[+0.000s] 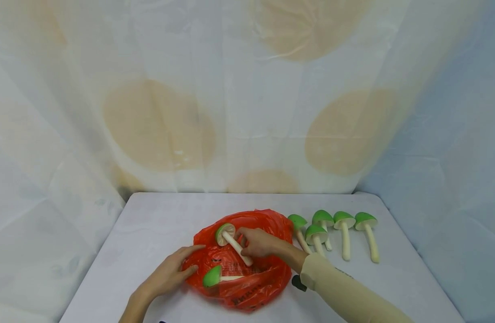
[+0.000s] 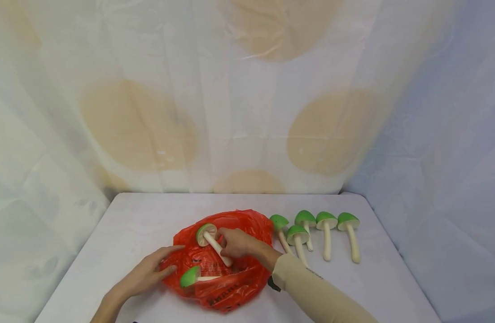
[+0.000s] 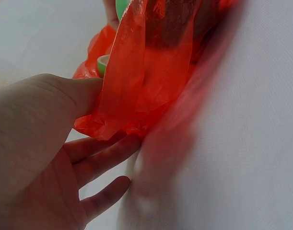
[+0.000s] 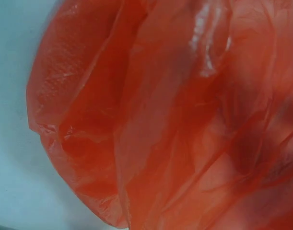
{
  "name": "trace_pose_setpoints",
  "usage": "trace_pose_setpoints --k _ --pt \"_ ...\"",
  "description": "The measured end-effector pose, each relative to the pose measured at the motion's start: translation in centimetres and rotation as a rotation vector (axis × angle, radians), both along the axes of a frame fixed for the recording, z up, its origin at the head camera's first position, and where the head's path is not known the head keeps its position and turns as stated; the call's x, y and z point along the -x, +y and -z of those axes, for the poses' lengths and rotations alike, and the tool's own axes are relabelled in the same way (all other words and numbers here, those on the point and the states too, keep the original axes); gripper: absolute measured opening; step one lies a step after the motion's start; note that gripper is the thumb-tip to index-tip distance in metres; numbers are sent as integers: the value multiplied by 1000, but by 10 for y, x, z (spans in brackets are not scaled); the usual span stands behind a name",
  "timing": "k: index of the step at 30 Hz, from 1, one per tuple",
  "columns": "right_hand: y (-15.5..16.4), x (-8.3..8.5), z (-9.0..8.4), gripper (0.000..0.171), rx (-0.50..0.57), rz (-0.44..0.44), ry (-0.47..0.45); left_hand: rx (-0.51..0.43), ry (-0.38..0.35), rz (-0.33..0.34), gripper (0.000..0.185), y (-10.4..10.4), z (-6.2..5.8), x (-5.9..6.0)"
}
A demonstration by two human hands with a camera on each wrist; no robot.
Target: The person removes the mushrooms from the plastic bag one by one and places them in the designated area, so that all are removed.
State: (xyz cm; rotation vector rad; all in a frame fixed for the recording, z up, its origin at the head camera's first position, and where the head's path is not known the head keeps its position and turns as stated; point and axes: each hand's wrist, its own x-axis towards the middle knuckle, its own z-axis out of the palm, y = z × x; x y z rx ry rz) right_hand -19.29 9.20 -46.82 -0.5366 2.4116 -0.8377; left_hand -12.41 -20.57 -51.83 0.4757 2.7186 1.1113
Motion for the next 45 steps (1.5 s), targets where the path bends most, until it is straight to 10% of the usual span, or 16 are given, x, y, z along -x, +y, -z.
trace_pose_setpoints --k 34,45 --pt "51 -14 -39 36 163 -11 37 4 0 6 54 -3 1 2" --pt "100 -10 -65 40 303 139 16 13 48 42 52 -3 -1 1"
